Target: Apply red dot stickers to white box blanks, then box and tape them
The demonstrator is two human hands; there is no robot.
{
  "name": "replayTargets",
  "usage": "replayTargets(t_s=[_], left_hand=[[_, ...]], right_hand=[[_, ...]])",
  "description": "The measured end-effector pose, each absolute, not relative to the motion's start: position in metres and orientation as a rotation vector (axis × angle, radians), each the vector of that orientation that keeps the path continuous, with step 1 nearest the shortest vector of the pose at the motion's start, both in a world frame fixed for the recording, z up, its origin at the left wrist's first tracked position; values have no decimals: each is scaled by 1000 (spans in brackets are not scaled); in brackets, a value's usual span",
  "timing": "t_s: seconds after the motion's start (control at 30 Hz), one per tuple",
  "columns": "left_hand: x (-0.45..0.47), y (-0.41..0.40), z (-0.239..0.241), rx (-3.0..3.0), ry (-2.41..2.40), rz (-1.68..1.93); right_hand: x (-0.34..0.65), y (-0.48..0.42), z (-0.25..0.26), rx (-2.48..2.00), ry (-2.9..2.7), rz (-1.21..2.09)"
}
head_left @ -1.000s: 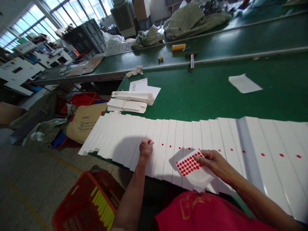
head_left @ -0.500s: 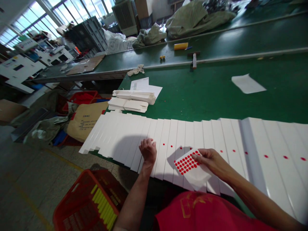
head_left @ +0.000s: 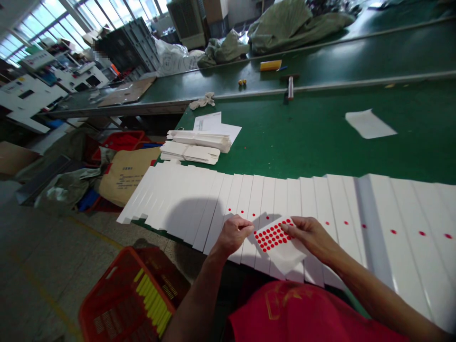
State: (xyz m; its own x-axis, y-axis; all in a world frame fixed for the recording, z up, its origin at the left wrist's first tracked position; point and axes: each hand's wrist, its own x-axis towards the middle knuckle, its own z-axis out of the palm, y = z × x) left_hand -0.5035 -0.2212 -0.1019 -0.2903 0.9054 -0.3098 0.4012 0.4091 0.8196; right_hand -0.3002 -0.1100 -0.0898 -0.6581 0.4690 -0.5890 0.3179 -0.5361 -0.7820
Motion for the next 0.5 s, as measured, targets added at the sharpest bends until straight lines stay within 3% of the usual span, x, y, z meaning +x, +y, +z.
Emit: replayTargets(t_s=[0.5], left_hand=[[-519, -227, -115, 973, 1939, 853]], right_hand=[[-304, -113, -89, -1278, -1514, 2341]])
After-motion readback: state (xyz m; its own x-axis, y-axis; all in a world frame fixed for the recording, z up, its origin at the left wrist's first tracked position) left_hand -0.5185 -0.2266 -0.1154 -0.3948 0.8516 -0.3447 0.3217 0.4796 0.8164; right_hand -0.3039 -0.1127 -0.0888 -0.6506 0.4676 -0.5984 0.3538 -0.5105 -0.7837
